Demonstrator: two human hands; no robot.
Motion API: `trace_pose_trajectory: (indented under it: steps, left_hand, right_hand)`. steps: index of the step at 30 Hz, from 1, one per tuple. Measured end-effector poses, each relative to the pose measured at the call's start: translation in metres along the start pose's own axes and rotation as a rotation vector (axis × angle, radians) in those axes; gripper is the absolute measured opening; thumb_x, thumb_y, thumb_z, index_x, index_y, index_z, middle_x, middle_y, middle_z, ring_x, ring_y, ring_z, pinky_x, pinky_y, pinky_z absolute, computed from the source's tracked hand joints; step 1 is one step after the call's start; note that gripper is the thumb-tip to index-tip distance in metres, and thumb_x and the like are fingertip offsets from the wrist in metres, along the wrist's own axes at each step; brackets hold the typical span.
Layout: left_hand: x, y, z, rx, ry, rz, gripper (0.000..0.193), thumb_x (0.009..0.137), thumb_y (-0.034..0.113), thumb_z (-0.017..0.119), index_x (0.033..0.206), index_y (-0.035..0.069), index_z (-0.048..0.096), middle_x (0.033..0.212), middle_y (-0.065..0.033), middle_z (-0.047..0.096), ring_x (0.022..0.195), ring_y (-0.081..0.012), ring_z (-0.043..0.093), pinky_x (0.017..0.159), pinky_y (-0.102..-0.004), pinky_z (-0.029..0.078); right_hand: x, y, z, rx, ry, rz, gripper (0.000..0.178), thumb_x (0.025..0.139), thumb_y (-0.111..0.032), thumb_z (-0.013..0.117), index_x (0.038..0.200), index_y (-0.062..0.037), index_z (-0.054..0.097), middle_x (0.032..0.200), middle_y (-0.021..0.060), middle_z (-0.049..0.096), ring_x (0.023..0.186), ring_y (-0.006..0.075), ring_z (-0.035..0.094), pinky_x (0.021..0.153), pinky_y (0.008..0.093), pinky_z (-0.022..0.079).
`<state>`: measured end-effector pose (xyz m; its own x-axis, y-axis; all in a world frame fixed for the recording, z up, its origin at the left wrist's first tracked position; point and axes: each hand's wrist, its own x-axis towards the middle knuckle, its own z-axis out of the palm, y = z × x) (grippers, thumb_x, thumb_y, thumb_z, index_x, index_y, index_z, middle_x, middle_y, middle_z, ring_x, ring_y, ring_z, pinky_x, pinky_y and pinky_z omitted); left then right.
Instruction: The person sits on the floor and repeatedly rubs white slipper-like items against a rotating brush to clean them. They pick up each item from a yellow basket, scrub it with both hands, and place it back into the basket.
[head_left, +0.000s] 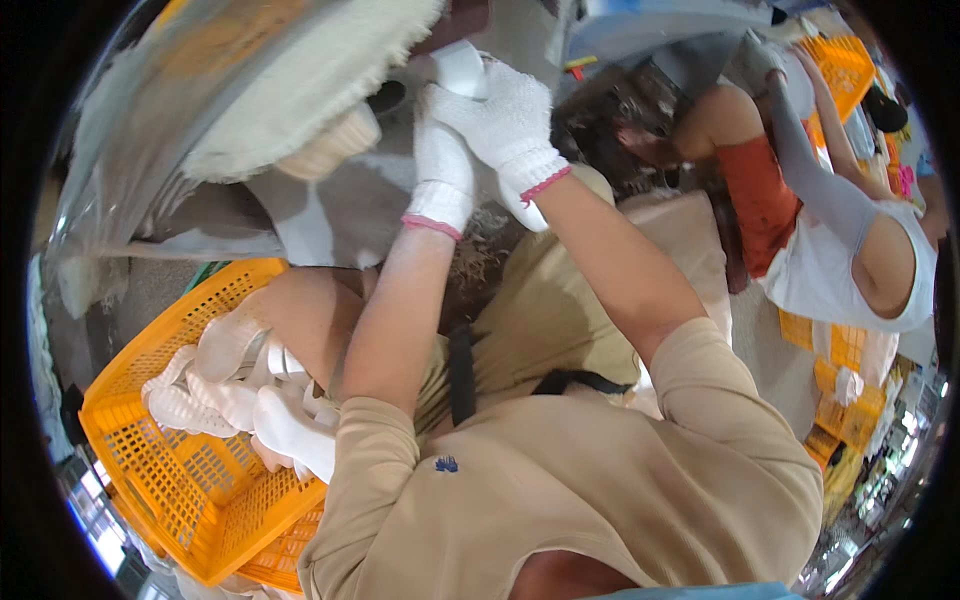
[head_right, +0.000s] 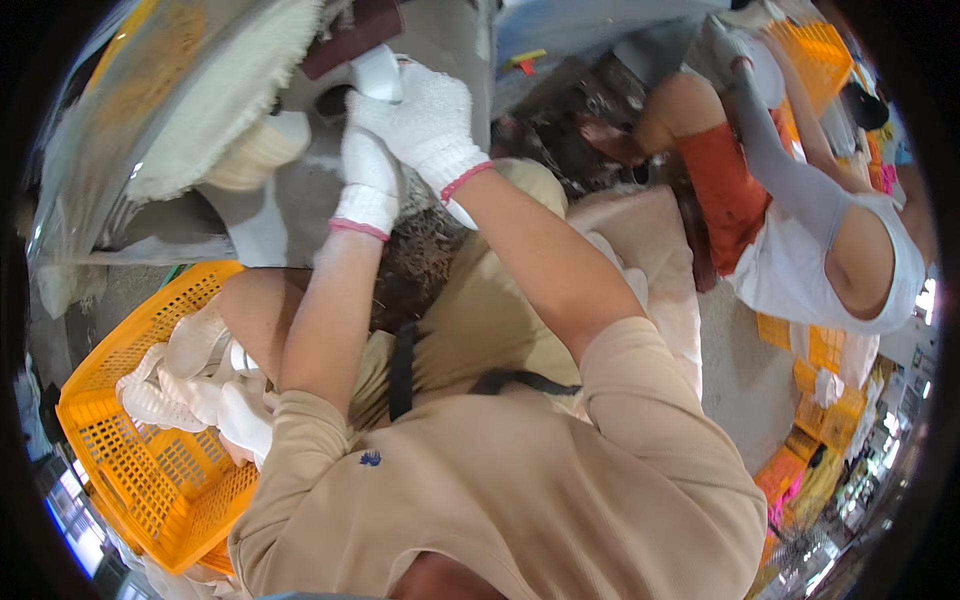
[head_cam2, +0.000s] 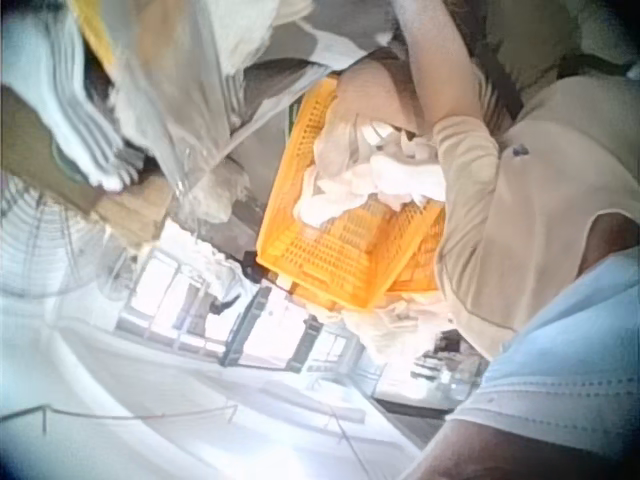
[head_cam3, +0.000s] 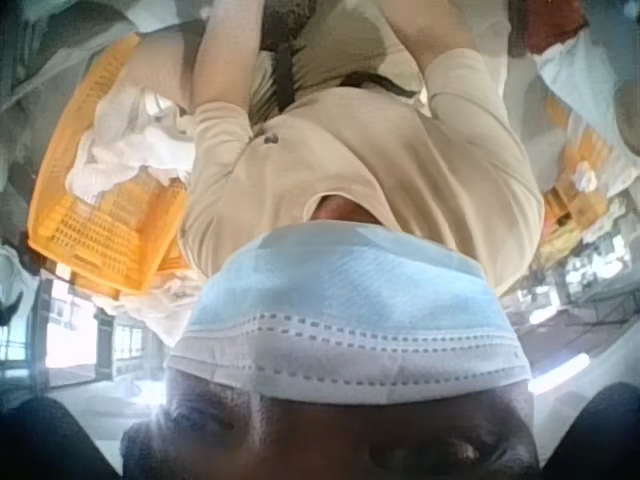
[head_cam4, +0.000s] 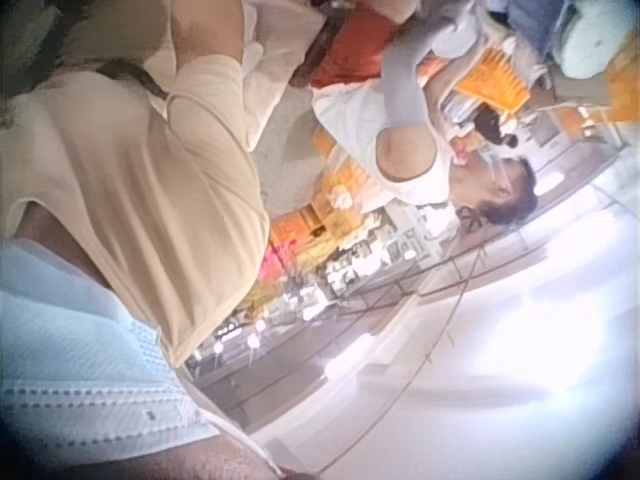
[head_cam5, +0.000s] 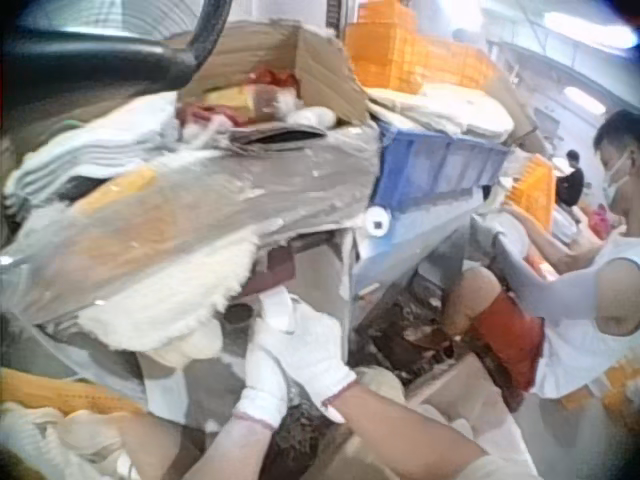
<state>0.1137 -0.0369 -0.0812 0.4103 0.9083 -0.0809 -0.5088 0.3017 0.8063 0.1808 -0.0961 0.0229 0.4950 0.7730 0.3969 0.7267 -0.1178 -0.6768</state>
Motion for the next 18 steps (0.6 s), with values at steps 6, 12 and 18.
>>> trace_pose_trajectory:
  steps: [6,12,18]
  left_hand:
    - [-0.012,0.012,0.007,0.008,0.068,-0.079,0.047,0.112,0.041,0.041,0.142,0.008,0.055,0.129,-0.0085,0.067,0.119,-0.0232,0.062,0.107,-0.0383,0.048]
    - [-0.079,0.043,-0.019,0.217,-0.021,0.072,0.047,0.108,0.043,0.046,0.132,0.004,0.056,0.126,-0.0116,0.063,0.114,-0.0253,0.063,0.1,-0.0394,0.051]
    - [-0.076,0.063,-0.066,-0.215,0.209,0.012,0.054,0.112,0.05,0.042,0.133,0.003,0.056,0.129,-0.0084,0.064,0.113,-0.0212,0.061,0.1,-0.0356,0.05]
  right_hand:
    - [-0.009,0.005,0.004,0.026,-0.037,0.071,0.054,0.079,-0.058,0.078,0.103,-0.0094,0.076,0.09,0.0151,0.076,0.084,0.0351,0.074,0.076,0.0411,0.057]
    - [-0.079,-0.018,-0.011,0.311,-0.028,0.018,0.052,0.077,-0.043,0.089,0.11,-0.0061,0.075,0.093,0.0074,0.079,0.085,0.0172,0.076,0.08,0.0317,0.058]
    - [-0.078,-0.074,0.034,0.122,-0.266,-0.005,0.054,0.081,-0.059,0.074,0.106,-0.0108,0.074,0.092,0.015,0.076,0.087,0.0364,0.074,0.079,0.042,0.058]
